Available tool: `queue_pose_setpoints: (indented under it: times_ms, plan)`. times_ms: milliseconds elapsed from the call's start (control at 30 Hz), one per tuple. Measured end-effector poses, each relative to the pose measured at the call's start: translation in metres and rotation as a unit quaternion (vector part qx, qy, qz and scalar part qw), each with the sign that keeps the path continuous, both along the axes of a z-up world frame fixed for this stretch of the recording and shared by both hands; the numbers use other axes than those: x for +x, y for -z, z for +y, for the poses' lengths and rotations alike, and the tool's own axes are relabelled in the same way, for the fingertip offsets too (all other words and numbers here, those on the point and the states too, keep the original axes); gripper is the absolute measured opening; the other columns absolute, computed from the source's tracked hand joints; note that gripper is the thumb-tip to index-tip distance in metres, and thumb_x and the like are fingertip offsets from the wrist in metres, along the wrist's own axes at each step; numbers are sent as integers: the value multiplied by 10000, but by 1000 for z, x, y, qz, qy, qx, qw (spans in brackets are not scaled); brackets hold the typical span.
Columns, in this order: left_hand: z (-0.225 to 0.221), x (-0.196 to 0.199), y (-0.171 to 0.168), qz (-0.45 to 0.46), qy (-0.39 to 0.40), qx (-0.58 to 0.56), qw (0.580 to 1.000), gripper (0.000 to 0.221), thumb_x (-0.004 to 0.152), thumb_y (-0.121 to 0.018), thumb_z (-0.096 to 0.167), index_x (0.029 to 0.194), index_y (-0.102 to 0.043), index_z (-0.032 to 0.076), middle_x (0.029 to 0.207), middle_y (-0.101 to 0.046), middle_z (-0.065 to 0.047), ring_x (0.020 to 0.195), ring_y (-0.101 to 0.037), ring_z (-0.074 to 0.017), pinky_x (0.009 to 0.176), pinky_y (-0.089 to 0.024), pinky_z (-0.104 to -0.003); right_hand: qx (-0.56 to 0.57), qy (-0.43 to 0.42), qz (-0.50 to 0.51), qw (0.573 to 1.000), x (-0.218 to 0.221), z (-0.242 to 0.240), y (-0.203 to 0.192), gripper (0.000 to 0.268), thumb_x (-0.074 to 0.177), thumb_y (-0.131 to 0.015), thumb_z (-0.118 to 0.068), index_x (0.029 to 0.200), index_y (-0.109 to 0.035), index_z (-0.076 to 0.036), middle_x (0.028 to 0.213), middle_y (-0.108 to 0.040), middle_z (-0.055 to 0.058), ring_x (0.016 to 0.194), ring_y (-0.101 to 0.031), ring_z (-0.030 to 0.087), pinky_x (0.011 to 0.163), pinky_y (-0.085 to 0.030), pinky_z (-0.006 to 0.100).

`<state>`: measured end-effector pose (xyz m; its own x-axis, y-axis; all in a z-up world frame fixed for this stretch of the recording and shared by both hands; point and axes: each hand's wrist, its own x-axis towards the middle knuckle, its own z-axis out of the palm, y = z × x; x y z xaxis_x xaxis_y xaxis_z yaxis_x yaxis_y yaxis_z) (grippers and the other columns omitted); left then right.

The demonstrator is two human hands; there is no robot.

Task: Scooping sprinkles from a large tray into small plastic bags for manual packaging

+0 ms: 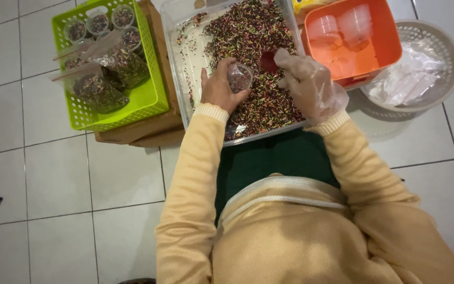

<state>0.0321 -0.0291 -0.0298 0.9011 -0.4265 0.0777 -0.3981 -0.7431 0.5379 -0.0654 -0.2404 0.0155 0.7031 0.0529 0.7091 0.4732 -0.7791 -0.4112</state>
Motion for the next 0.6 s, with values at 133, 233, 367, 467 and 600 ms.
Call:
queue_pose_setpoints:
  times_ms: [133, 233, 367, 467, 600]
  plan:
    - [1, 0, 1, -7, 6, -8, 1000, 831, 696, -946, 382, 1316, -413, 233, 1178, -762, -55, 1085, -723, -343, 1209, -89, -632, 174, -41, 125, 976, -7, 8, -22, 207, 1005, -523, 105, 1110, -701, 117, 1200, -686, 372, 685, -772, 254, 531, -627, 288]
    - [1, 0, 1, -8, 7, -6, 1000, 846, 697, -952, 393, 1322, -405, 229, 1198, -756, -61, 1105, -717, -348, 1207, -97, -640, 233, -89, 101, 963, -3, -1, -13, 197, 1064, -489, 104, 1139, -666, 151, 1121, -697, 387, 722, -783, 287, 575, -651, 296]
    - [-1, -2, -6, 6, 0, 0, 1000, 864, 683, -964, 375, 1330, -411, 226, 1225, -751, -63, 1136, -707, -345, 1211, -88, -643, 227, -83, 49, 969, -13, 7, -40, 157, 1072, -527, 164, 1125, -671, 130, 830, -739, 275, 712, -779, 276, 564, -631, 277]
    - [0, -2, -4, -9, 5, -12, 1000, 843, 686, -964, 366, 1312, -417, 226, 1205, -757, -54, 1113, -718, -345, 1203, -107, -649, 171, -116, 27, 978, -15, 7, -47, 137, 1058, -567, 149, 1145, -672, 153, 909, -747, 306, 753, -784, 295, 600, -618, 292]
    - [2, 0, 2, -10, 12, -15, 1000, 829, 711, -942, 359, 1329, -407, 220, 1199, -764, -58, 1124, -715, -341, 1195, -96, -653, 158, -104, 33, 981, -21, 11, -50, 159, 1039, -565, 200, 1145, -673, 150, 983, -736, 281, 811, -777, 281, 729, -629, 307]
